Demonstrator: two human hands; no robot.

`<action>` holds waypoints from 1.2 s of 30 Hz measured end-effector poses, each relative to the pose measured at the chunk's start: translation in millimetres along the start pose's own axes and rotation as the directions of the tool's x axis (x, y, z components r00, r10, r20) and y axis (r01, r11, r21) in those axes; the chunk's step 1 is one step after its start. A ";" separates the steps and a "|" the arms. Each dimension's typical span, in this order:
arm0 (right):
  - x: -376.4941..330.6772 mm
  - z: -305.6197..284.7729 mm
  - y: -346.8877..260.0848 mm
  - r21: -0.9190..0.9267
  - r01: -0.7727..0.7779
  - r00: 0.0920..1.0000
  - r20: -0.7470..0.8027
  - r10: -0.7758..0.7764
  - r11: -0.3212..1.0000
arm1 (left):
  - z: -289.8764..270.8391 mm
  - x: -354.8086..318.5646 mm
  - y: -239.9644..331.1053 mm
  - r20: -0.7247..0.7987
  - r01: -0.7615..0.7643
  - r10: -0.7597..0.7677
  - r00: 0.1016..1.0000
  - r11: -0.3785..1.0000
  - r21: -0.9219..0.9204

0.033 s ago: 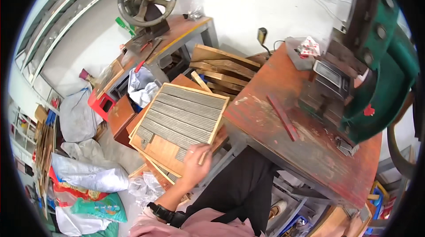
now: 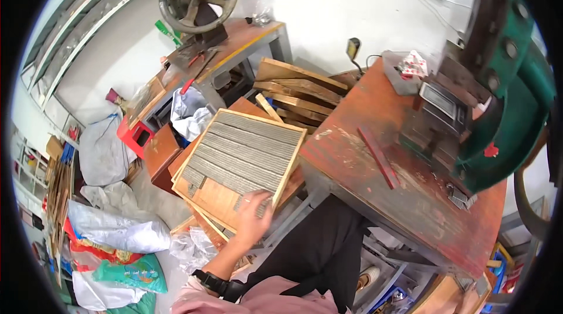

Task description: Operating a manual press machine to flatten or shape metal components in a manufacturing environment.

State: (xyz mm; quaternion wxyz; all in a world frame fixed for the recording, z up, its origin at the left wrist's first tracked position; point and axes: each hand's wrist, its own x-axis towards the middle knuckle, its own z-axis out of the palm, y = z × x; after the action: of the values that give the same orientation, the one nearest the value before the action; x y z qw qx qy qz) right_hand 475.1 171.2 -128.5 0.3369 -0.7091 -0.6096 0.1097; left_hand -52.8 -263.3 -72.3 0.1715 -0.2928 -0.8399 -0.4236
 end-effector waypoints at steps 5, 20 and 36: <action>-31.1 6.9 -59.2 0.135 0.113 0.988 -0.121 -0.097 0.984 | -54.0 -11.5 -109.5 -0.050 0.241 -0.240 0.970 0.897 0.372; -83.5 35.9 -130.0 0.282 0.229 0.961 -0.221 -0.169 0.932 | -68.8 -14.7 -258.3 -0.085 0.159 -0.268 0.960 0.270 0.950; -93.0 17.4 -86.8 0.437 0.338 0.911 -0.375 -0.172 0.834 | -75.4 4.9 -217.5 0.194 0.367 -0.543 0.817 0.749 0.552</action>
State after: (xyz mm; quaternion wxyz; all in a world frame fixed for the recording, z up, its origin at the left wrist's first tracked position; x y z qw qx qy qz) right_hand 375.0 92.5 -112.2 0.6125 -0.5187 -0.5884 0.0982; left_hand -192.1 -424.9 -158.7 -0.0189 -0.0915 -0.9813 -0.1681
